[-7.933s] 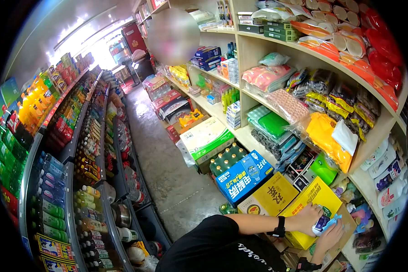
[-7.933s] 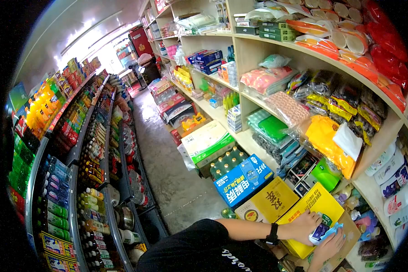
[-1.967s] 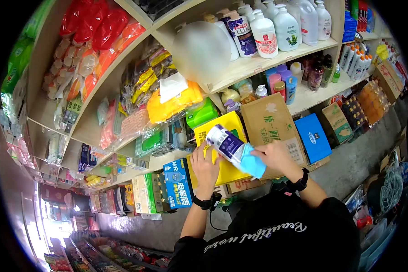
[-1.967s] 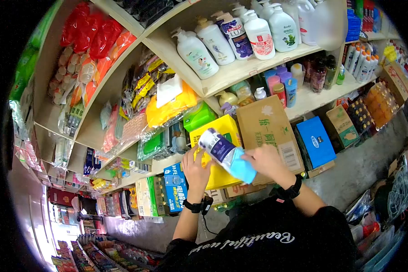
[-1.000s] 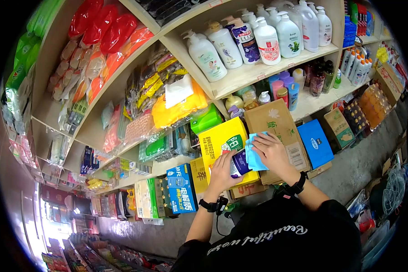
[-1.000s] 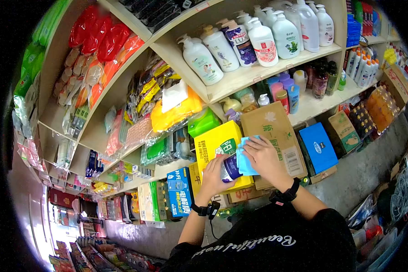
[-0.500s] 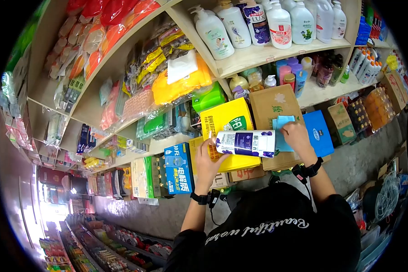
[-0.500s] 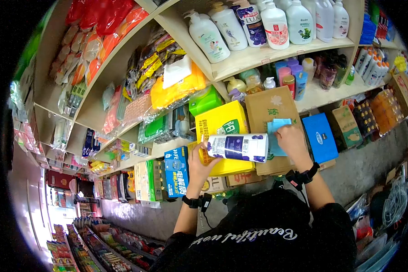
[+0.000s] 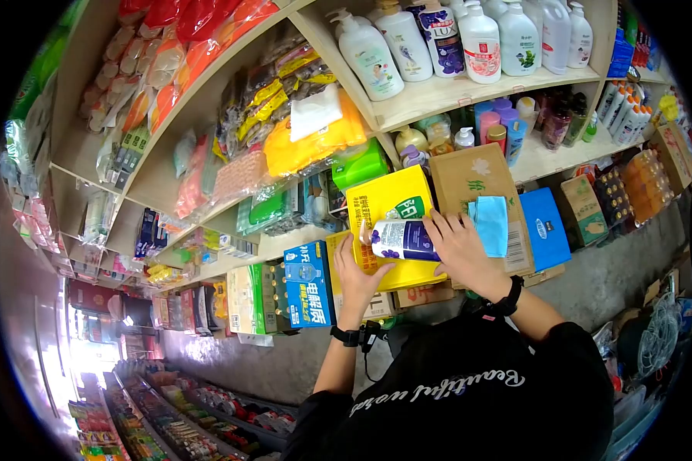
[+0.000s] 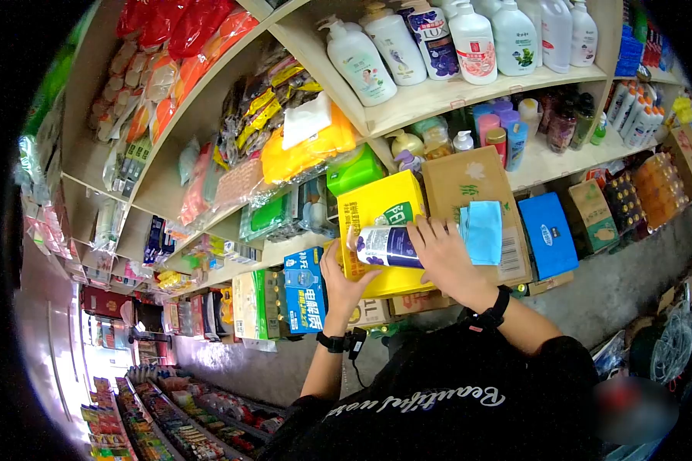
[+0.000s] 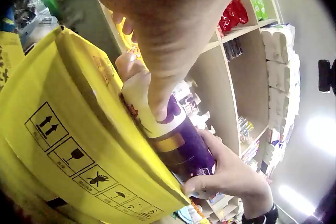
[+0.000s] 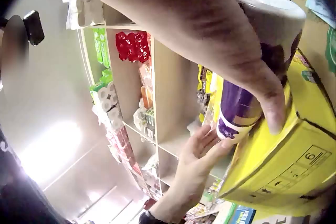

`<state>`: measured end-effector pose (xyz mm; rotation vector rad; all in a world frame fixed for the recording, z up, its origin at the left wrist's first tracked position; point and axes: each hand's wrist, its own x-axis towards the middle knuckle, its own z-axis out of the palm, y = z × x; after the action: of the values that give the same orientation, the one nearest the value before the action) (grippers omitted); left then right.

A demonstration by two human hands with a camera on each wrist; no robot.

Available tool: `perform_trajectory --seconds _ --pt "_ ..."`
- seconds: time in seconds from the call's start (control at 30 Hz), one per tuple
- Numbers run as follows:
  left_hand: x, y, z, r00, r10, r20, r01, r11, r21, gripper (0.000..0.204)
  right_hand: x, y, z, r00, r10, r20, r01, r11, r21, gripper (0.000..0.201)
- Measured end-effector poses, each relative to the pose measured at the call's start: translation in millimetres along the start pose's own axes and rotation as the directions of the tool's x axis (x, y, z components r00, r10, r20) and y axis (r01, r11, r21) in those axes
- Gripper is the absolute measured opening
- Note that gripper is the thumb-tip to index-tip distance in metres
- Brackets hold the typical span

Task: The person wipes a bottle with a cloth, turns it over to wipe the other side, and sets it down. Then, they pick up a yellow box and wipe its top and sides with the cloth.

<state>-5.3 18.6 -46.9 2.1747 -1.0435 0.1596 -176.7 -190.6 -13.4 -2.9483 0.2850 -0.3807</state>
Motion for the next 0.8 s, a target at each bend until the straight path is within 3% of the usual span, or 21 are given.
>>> perform_trajectory --seconds 0.17,0.27,0.3,0.4,0.43,0.47,0.53,0.6,0.63,0.73,0.77,0.8 --pt "-6.0 -4.5 3.0 0.998 -0.046 -0.048 0.042 0.996 -0.077 0.090 6.1 9.1 10.8 0.999 0.031 -0.038 -0.026 0.993 0.118 0.092" --pt "-5.7 -9.8 1.6 0.995 -0.064 -0.073 0.055 0.991 -0.123 0.079 -4.3 22.0 9.6 0.982 0.083 -0.170 -0.023 0.945 0.326 0.085" --pt "-6.4 -11.0 0.6 0.995 -0.071 -0.068 0.061 0.989 -0.133 0.076 -8.4 25.0 1.1 0.981 0.124 -0.152 -0.060 0.927 0.369 0.085" --pt "-10.2 -15.5 1.1 0.997 -0.046 -0.069 0.040 0.995 -0.090 0.066 -24.7 30.7 -47.5 0.943 0.317 -0.097 -0.131 0.626 0.769 0.085" --pt "-11.6 -18.4 1.2 0.997 -0.035 -0.063 0.030 0.996 -0.082 0.065 -30.8 38.9 -49.2 0.919 0.362 -0.155 -0.074 0.544 0.836 0.087" --pt "-13.5 -21.8 1.7 0.998 -0.024 -0.055 0.020 0.997 -0.074 0.064 -39.7 48.4 -58.7 0.916 0.381 -0.126 -0.072 0.464 0.883 0.089" --pt "-17.7 -26.6 4.4 0.999 -0.018 -0.042 0.017 0.999 -0.043 0.058 -50.4 67.7 -57.2 0.893 0.434 -0.124 0.066 0.147 0.987 0.087" --pt "-19.3 -26.0 5.4 1.000 -0.010 -0.022 0.009 1.000 -0.027 0.055 -59.8 80.6 -64.4 0.884 0.467 -0.006 0.038 -0.060 0.997 0.083" --pt "-19.7 -22.7 5.1 1.000 -0.018 -0.011 0.017 0.999 -0.041 0.051 -58.8 84.7 -60.8 0.873 0.486 -0.043 0.109 -0.108 0.988 0.074" --pt "-23.2 -19.0 9.5 1.000 -0.026 0.016 0.027 0.998 -0.060 0.049 -47.7 91.0 -72.0 0.877 0.479 0.027 -0.024 -0.013 1.000 0.069" --pt "-24.6 -16.7 12.0 1.000 -0.004 0.011 0.004 1.000 0.003 0.053 -42.0 93.5 -69.9 0.865 0.500 0.053 -0.024 -0.063 0.998 0.066" --pt "-25.4 -13.7 15.0 1.000 0.018 0.006 -0.019 0.998 0.068 0.057 -36.1 98.5 -67.3 0.865 0.501 0.034 -0.036 -0.006 0.999 0.067"
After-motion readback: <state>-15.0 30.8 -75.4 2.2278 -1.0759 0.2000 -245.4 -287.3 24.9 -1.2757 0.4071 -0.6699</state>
